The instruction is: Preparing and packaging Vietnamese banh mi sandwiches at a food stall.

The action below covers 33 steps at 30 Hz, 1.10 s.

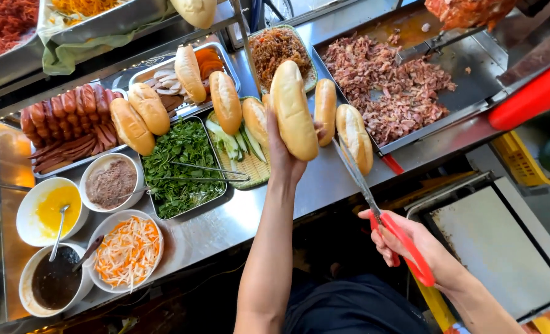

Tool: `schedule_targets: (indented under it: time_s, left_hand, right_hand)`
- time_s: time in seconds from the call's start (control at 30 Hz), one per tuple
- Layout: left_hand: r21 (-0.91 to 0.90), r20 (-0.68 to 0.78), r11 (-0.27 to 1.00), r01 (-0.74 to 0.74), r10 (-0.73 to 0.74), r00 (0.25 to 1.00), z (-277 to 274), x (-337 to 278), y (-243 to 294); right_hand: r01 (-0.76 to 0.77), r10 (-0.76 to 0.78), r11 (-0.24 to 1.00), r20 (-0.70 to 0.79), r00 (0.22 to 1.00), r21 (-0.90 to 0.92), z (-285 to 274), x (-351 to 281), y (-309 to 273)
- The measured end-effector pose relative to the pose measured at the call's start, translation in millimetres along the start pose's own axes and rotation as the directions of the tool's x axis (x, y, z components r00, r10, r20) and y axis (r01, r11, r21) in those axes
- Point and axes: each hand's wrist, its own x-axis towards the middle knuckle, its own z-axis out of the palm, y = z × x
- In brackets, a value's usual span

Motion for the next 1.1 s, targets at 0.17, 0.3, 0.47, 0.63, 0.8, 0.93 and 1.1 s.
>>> schedule_targets:
  time_s: [0.17, 0.3, 0.47, 0.63, 0.8, 0.93, 1.1]
  left_hand:
    - [-0.054, -0.090, 0.998, -0.042, 0.037, 0.995, 12, -1, 4]
    - [0.104, -0.247, 0.994, -0.044, 0.069, 0.967, 11, -10, -2]
    - [0.337, -0.383, 0.941, 0.013, 0.125, 0.915, 29, -46, -16]
    - [0.199, -0.518, 0.980, -0.028, 0.129, 0.845, 2, -49, -34]
    - [0.252, -0.491, 0.963, -0.094, 0.211, 0.845, 7, -59, -17]
    - [0.328, -0.490, 0.933, -0.148, 0.302, 0.818, 14, -66, -6]
    - [0.593, -0.416, 0.802, -0.074, 0.384, 0.824, 6, -90, -12]
  right_hand:
    - [-0.172, 0.169, 0.980, 0.042, 0.985, 0.097, 31, -16, 14]
    - [-0.149, 0.146, 0.975, 0.033, 0.989, 0.167, 42, -16, 24]
    - [-0.109, 0.093, 0.969, 0.081, 0.992, 0.224, 50, 5, 29]
    - [0.133, -0.139, 0.990, -0.155, 0.978, -0.051, 83, 25, 27]
    - [0.089, -0.086, 0.996, -0.109, 0.990, 0.030, 88, 29, 38]
    - [0.026, -0.027, 0.996, 0.008, 1.000, 0.080, 85, 25, 37]
    - [-0.026, 0.025, 0.992, 0.011, 1.000, 0.123, 91, 34, 16]
